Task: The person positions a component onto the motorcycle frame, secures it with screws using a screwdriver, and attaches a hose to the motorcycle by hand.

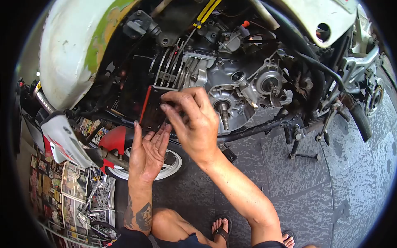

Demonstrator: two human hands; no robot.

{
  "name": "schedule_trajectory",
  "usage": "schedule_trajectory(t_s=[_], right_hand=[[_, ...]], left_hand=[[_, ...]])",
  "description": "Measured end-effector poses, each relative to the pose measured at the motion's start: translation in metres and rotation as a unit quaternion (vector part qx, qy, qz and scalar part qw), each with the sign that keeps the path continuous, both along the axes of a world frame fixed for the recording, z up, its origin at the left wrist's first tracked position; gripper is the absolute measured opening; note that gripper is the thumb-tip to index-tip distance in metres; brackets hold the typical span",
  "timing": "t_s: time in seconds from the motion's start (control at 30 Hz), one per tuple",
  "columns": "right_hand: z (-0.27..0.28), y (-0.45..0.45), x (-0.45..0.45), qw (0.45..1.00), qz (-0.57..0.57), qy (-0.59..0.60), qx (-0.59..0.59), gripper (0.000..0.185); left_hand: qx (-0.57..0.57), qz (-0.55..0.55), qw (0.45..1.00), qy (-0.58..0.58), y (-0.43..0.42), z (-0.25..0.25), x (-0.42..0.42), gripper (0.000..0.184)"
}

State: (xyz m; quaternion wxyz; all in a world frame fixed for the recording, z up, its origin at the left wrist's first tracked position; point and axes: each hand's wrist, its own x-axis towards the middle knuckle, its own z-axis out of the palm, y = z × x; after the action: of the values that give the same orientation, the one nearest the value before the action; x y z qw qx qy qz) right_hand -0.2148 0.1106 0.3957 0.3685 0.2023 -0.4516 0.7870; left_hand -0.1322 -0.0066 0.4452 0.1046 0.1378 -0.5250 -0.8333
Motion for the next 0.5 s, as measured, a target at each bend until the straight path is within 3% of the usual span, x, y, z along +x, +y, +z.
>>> schedule_trajectory(t_s=[0.17,0.5], right_hand=[[-0.008,-0.008,-0.005,0.998,0.018,-0.005,-0.065,0.024],[-0.007,-0.01,-0.006,0.993,0.057,-0.051,-0.088,0.026]], left_hand=[[-0.042,0.028,0.998,-0.038,0.004,0.001,-0.002,0.065],[-0.112,0.045,0.987,-0.102,0.017,0.009,-0.009,0.062]])
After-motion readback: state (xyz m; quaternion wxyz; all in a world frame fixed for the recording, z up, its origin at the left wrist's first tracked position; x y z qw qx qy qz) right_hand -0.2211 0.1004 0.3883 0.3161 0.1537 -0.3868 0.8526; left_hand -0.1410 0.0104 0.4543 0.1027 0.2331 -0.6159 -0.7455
